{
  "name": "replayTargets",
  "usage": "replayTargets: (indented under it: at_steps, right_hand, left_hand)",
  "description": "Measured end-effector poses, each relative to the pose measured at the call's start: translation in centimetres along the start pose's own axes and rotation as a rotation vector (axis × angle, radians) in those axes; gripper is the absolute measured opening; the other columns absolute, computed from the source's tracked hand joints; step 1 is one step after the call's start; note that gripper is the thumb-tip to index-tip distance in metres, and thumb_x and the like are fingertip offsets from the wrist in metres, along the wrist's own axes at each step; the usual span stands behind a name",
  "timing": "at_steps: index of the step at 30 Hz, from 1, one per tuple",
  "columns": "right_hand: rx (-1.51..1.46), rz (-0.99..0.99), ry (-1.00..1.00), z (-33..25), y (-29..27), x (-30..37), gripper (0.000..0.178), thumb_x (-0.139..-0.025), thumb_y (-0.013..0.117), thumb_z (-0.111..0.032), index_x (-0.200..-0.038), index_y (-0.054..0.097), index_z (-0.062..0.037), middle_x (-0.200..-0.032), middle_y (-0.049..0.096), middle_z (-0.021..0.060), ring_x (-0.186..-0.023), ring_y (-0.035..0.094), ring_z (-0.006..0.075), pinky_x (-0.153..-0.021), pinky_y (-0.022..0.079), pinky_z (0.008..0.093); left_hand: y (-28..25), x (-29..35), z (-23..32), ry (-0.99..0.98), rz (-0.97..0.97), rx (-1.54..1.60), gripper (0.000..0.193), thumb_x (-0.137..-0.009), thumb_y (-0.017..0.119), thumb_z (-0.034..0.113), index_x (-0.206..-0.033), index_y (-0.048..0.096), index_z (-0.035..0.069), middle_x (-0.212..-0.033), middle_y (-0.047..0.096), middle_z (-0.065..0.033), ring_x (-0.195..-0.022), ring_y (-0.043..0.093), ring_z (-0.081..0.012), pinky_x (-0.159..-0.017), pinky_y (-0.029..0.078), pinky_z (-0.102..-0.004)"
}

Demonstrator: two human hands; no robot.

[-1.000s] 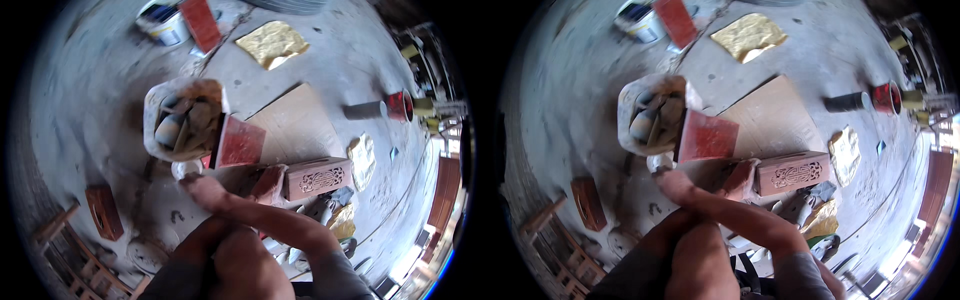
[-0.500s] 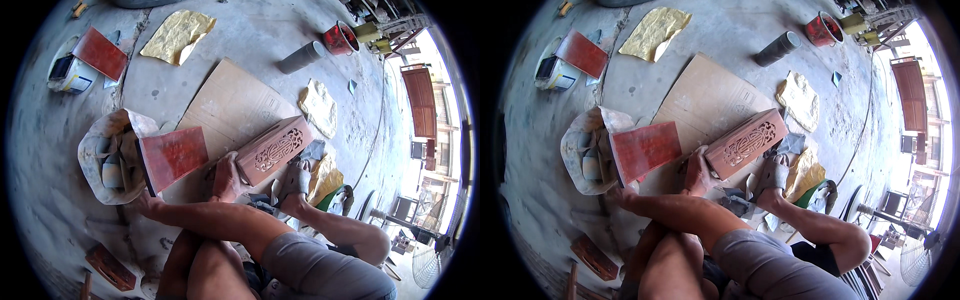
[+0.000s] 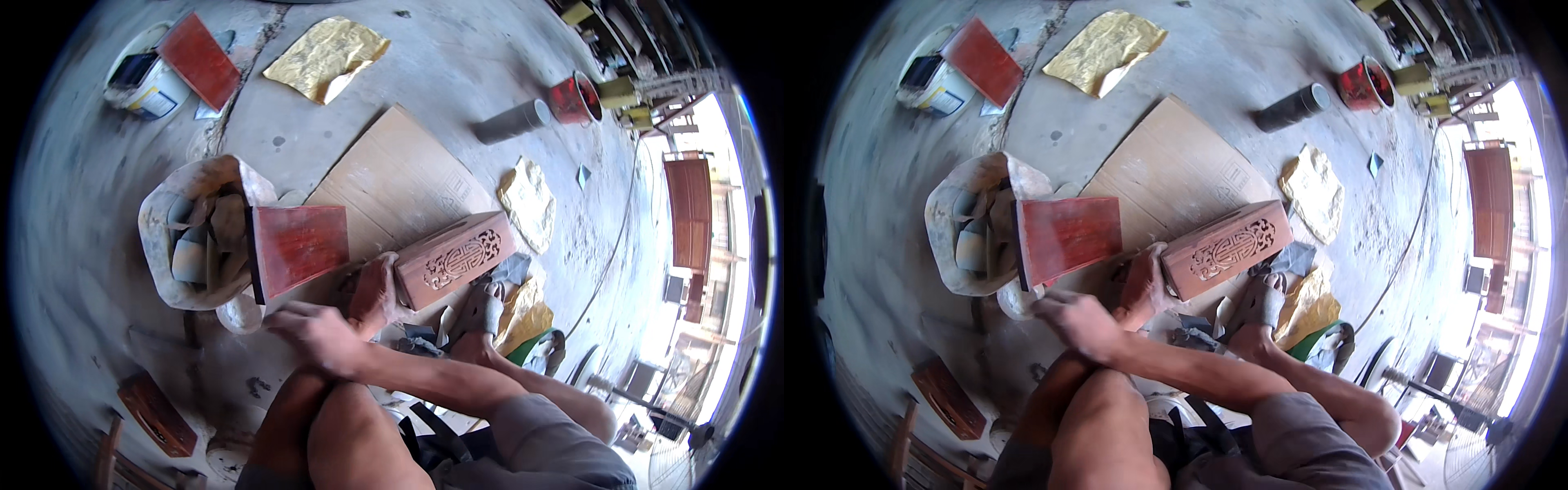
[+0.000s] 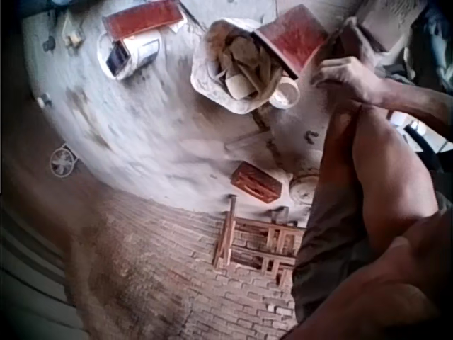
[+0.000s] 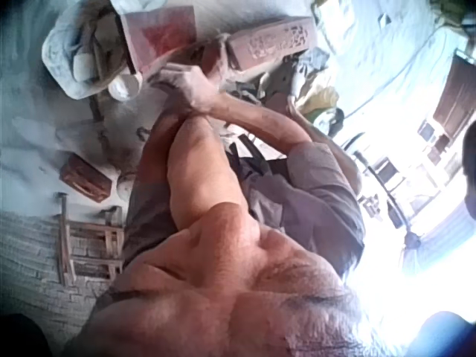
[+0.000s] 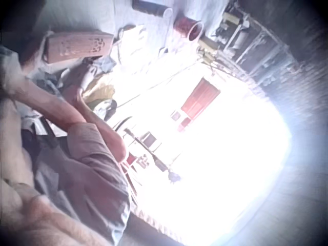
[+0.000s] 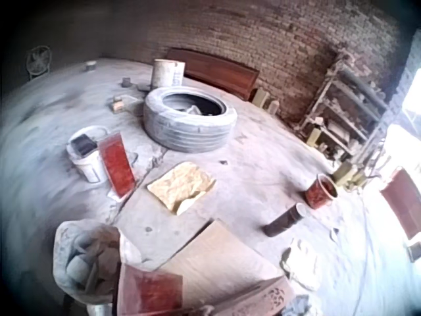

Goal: The person sits on the floor and sands a rectangular wooden block with intricate carvings using a sanding block. They wipe the surface with a cloth and continue sanding the edges and carved details.

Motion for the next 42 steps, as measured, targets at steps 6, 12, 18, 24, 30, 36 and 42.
replayTargets:
  at_steps: [6,12,18,24,30,36,42]
  right_hand:
    - [0.058,0.396,0.452,1.3,-13.4,8.4,0.022,-0.090,0.074,0.002,-0.110,0.076,-0.0060,-0.097,0.075,0.0115,-0.088,0.074,0.0226,-0.078,0.059,0.0322]
    - [0.298,0.562,0.491,2.6,-18.3,10.2,0.016,-0.092,0.070,0.002,-0.108,0.075,0.0010,-0.094,0.076,0.0157,-0.080,0.077,0.0215,-0.072,0.060,0.0308]
    - [0.321,0.448,0.638,5.5,-17.7,14.1,0.018,-0.097,0.068,-0.005,-0.112,0.075,0.0026,-0.088,0.077,0.0104,-0.080,0.076,0.0157,-0.073,0.058,0.0281]
    - [-0.335,0.797,0.933,8.6,-20.9,20.2,0.019,-0.099,0.064,-0.004,-0.114,0.074,0.0034,-0.093,0.074,0.0061,-0.082,0.067,0.0110,-0.075,0.055,0.0247]
    - [0.470,0.752,0.621,9.4,-34.5,18.3,0.018,-0.097,0.069,-0.012,-0.111,0.078,-0.0044,-0.084,0.078,0.0084,-0.075,0.075,0.0137,-0.071,0.059,0.0291]
    - [0.656,0.674,0.568,10.4,-38.1,17.6,0.021,-0.097,0.069,-0.009,-0.116,0.078,-0.0047,-0.092,0.080,0.0127,-0.082,0.078,0.0160,-0.074,0.060,0.0297]
    - [0.487,0.713,0.686,11.1,-36.2,21.4,0.021,-0.097,0.068,-0.007,-0.115,0.078,-0.0030,-0.093,0.080,0.0127,-0.084,0.078,0.0164,-0.075,0.060,0.0288]
  left_hand:
    - [0.4,1.3,-1.5,0.053,0.058,-0.121,0.090,-0.071,0.089,0.026,-0.141,0.040,-0.004,-0.134,0.053,-0.0287,-0.127,0.053,-0.0464,-0.111,0.042,-0.0505]
    - [-0.4,-0.3,-1.2,-0.059,0.056,-0.073,0.081,-0.061,0.094,0.033,-0.123,0.056,-0.002,-0.118,0.063,-0.0252,-0.112,0.061,-0.0448,-0.099,0.050,-0.0489]
    - [0.0,-1.1,-1.3,-0.148,-0.017,0.038,0.075,-0.058,0.096,0.032,-0.114,0.059,-0.001,-0.110,0.065,-0.0246,-0.106,0.063,-0.0444,-0.095,0.051,-0.0479]
    - [-0.5,0.6,-1.1,-0.058,0.046,-0.015,0.115,-0.054,0.097,0.029,-0.145,0.035,-0.003,-0.138,0.051,-0.0279,-0.129,0.050,-0.0462,-0.113,0.041,-0.0507]
    - [-0.2,0.3,-0.9,-0.121,-0.028,-0.007,0.119,-0.053,0.099,0.026,-0.147,0.031,-0.001,-0.139,0.049,-0.0275,-0.128,0.050,-0.0474,-0.112,0.040,-0.0517]
    - [-0.6,0.4,-0.5,-0.044,0.015,-0.023,0.123,-0.051,0.100,0.026,-0.148,0.029,-0.001,-0.139,0.049,-0.0277,-0.128,0.050,-0.0470,-0.111,0.041,-0.0516]
    - [-0.3,0.5,-0.5,-0.010,0.029,-0.045,0.123,-0.052,0.100,0.026,-0.149,0.028,-0.001,-0.140,0.048,-0.0275,-0.129,0.050,-0.0466,-0.111,0.042,-0.0514]
Point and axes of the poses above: each hand's wrist, its own x-axis away from the middle knuckle, its own y-axis out of the palm, z = x × y, the point moved 10 cm from there along -x, towards the middle knuckle
